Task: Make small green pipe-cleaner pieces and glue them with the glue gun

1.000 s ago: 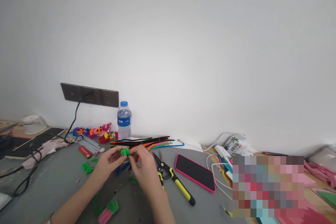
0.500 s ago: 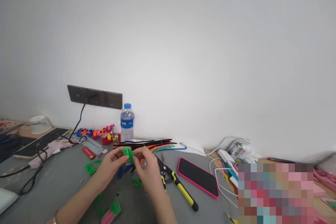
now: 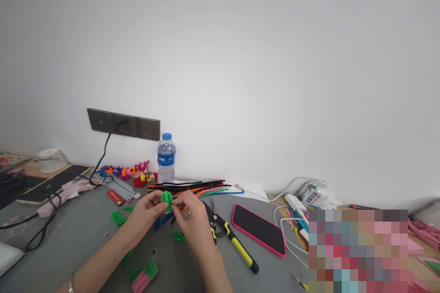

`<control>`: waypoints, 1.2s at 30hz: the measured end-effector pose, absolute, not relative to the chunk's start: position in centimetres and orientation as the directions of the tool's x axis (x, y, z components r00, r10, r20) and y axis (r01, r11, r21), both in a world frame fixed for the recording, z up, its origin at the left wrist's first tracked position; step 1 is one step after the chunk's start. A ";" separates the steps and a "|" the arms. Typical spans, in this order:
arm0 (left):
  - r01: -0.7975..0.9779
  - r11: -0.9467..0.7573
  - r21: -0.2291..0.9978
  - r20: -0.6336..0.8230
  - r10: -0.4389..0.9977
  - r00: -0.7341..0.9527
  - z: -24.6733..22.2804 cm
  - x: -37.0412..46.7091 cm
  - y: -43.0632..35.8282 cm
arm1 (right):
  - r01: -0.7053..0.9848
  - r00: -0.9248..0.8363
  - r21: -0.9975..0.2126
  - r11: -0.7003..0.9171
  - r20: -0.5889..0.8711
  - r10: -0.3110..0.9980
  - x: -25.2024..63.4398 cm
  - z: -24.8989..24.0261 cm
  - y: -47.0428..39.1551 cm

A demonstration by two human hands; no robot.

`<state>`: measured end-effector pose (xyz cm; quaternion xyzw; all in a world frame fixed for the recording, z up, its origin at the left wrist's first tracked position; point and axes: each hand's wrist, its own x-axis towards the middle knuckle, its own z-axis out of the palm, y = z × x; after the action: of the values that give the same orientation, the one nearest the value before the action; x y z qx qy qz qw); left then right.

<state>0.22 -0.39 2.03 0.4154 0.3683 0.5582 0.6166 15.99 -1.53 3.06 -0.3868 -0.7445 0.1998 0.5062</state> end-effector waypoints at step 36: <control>-0.450 0.145 0.881 -0.060 0.979 0.197 1.7 0.5 -0.3 | 0.464 -0.061 -0.664 0.586 0.637 0.769 16.9 3.5 -1.8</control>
<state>0.50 -0.28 1.67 0.3820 0.3463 0.5309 0.6726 16.88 -1.77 3.46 -0.4317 -0.7142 0.1430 0.5321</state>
